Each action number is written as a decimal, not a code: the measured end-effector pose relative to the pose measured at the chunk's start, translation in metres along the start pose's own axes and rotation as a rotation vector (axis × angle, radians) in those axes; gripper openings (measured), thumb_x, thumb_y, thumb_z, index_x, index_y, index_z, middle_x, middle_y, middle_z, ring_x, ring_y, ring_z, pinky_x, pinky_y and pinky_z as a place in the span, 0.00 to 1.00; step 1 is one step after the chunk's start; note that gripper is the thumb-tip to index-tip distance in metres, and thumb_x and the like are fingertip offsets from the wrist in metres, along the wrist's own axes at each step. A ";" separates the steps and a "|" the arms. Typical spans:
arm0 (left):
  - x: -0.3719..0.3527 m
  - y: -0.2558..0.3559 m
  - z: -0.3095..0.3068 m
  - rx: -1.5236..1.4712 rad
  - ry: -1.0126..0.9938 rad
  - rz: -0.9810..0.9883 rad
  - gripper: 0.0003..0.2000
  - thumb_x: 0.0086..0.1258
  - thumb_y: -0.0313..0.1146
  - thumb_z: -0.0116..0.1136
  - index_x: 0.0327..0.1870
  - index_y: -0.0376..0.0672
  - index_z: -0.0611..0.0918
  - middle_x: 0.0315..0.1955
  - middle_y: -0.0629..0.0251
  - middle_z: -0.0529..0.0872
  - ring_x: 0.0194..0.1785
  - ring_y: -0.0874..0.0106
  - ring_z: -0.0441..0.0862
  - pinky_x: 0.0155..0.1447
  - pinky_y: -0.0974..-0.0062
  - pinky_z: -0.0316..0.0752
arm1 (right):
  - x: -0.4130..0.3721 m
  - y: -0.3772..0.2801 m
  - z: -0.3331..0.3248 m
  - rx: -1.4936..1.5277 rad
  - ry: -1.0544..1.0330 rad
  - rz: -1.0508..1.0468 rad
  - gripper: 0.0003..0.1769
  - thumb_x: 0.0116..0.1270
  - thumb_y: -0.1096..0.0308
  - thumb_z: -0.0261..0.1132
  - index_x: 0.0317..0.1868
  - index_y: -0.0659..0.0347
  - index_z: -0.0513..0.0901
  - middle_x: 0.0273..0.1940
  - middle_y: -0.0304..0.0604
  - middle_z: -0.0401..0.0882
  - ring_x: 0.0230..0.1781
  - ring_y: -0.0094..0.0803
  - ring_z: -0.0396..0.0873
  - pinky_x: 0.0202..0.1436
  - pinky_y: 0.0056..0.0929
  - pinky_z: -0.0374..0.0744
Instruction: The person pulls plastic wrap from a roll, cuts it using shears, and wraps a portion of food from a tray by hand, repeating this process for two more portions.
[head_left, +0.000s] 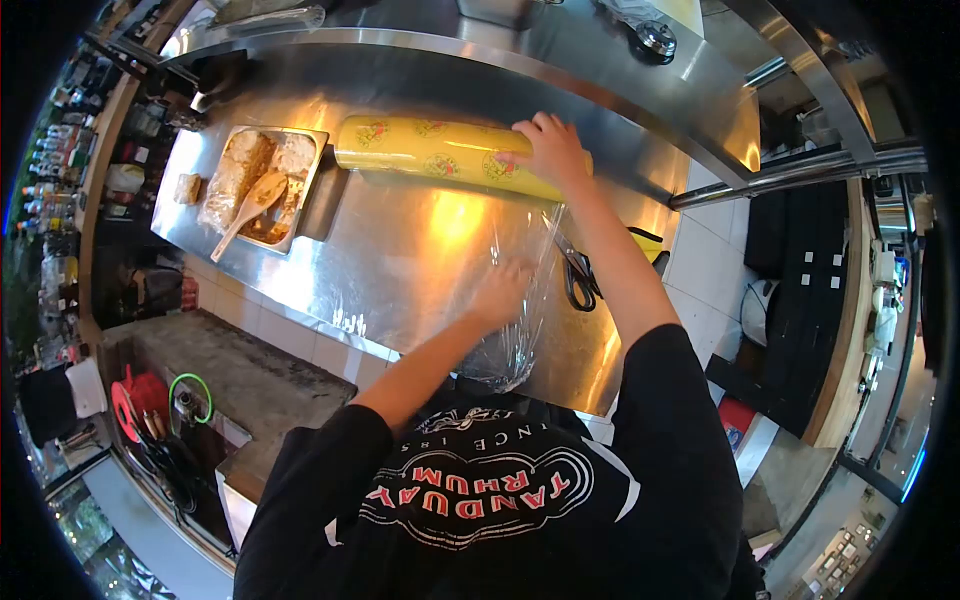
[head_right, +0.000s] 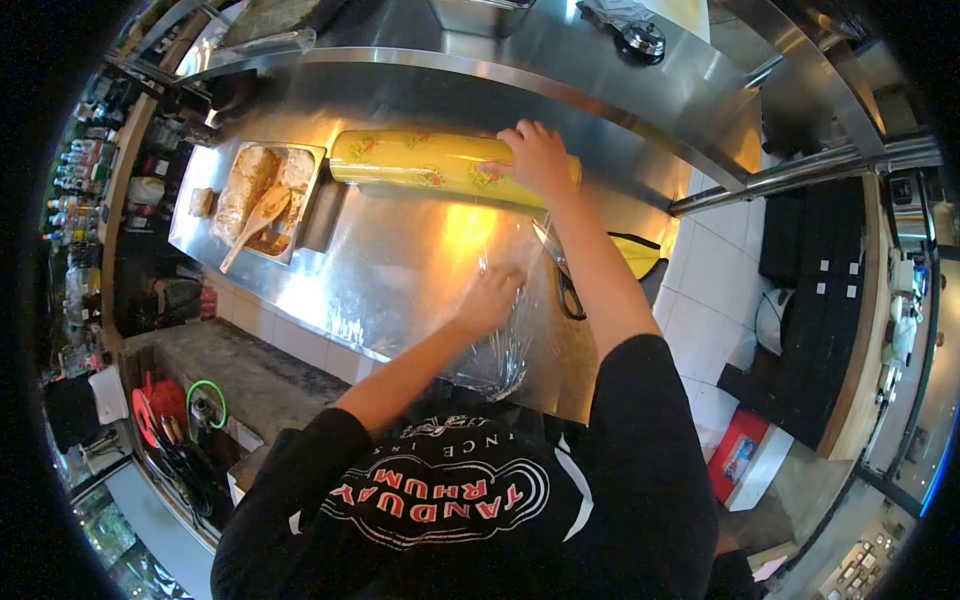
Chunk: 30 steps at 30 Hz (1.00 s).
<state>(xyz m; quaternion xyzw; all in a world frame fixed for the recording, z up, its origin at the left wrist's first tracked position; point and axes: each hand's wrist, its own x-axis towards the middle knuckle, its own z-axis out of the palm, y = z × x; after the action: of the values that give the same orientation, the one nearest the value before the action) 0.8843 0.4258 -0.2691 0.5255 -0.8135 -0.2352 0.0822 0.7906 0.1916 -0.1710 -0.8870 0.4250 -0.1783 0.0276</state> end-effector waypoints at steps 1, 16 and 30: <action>0.012 -0.016 0.000 0.047 0.122 -0.010 0.25 0.68 0.30 0.51 0.66 0.38 0.66 0.65 0.52 0.67 0.66 0.54 0.65 0.67 0.55 0.64 | -0.008 -0.003 0.003 -0.002 0.031 0.025 0.35 0.50 0.33 0.67 0.50 0.48 0.83 0.40 0.40 0.78 0.47 0.38 0.77 0.51 0.45 0.73; -0.090 -0.191 -0.201 0.050 0.914 -0.459 0.18 0.59 0.23 0.54 0.53 0.43 0.78 0.52 0.51 0.78 0.56 0.51 0.74 0.61 0.57 0.69 | -0.037 -0.059 0.001 0.186 0.133 0.183 0.17 0.62 0.61 0.64 0.51 0.54 0.81 0.45 0.43 0.77 0.50 0.43 0.74 0.53 0.44 0.73; -0.172 -0.352 -0.271 -0.036 0.825 -0.449 0.11 0.58 0.23 0.56 0.41 0.43 0.82 0.42 0.51 0.81 0.50 0.52 0.76 0.55 0.57 0.71 | 0.001 -0.186 0.041 0.212 0.252 0.422 0.14 0.60 0.69 0.64 0.47 0.60 0.81 0.40 0.49 0.80 0.38 0.42 0.80 0.44 0.35 0.79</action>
<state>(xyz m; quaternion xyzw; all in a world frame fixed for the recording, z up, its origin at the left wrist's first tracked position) 1.3491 0.3807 -0.1776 0.7365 -0.5750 -0.0329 0.3548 0.9439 0.3055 -0.1721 -0.7418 0.5794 -0.3214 0.1037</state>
